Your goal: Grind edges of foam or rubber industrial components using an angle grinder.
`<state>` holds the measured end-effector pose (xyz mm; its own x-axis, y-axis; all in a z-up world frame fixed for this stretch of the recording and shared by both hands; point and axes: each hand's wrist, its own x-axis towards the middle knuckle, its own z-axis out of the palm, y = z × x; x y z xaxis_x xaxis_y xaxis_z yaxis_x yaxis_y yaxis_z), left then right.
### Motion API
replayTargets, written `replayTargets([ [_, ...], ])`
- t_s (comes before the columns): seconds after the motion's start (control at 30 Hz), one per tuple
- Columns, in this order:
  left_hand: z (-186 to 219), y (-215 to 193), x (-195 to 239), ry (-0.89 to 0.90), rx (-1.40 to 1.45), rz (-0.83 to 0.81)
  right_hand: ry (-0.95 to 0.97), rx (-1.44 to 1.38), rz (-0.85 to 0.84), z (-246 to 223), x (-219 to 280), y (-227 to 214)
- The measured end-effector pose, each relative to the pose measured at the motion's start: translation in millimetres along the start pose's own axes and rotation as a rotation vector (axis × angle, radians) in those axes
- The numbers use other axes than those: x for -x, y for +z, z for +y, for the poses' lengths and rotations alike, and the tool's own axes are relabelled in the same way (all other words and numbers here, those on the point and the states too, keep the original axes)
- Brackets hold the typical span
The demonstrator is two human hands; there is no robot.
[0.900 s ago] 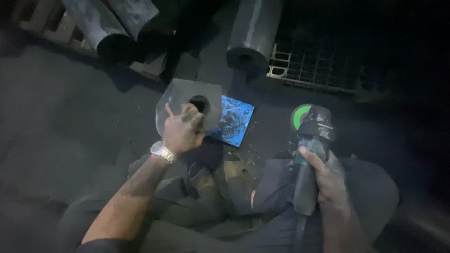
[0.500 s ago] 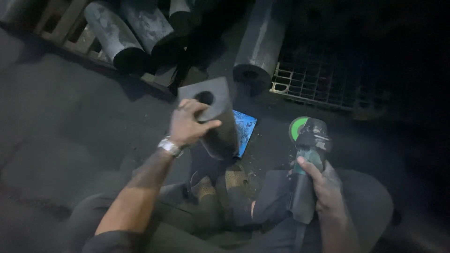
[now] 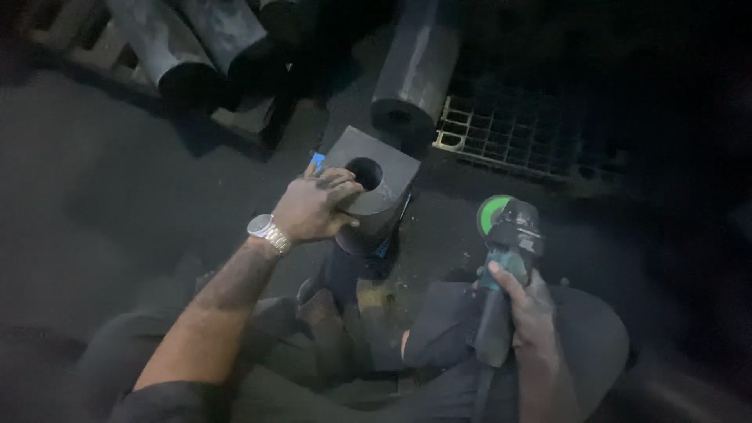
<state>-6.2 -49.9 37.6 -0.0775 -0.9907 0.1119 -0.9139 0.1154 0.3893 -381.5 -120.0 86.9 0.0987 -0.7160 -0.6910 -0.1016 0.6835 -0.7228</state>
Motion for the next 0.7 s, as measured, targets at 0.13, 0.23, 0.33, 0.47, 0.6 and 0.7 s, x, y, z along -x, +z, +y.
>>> replayTargets([
  [0.13, 17.9, 1.0, 27.0, -0.029, 0.046, -0.008, -0.049, 0.125, 0.023, 11.7, 0.3, 0.7],
  [0.23, 27.3, 8.6, 49.9, -0.170, 0.042, -0.118, -0.039, 0.177, -0.024, 17.7, 3.1, -0.5],
  [0.33, 32.3, 13.9, 71.6, -0.060, -0.047, -0.065, -0.149, 0.105, -0.169, 19.3, 5.9, 4.1],
  [0.47, 56.5, 30.4, 74.5, -0.126, 0.021, 0.160, -0.106, 0.134, -0.164, 16.3, 19.9, 14.7],
  [0.6, 76.2, 69.4, 61.7, -0.495, 0.165, 0.046, -0.167, 0.076, -0.263, 27.2, 28.0, 19.2],
  [0.7, 29.8, 59.0, 64.9, -0.127, 0.147, 0.043, -0.199, 0.001, -0.432, 17.1, 40.8, 30.5],
])
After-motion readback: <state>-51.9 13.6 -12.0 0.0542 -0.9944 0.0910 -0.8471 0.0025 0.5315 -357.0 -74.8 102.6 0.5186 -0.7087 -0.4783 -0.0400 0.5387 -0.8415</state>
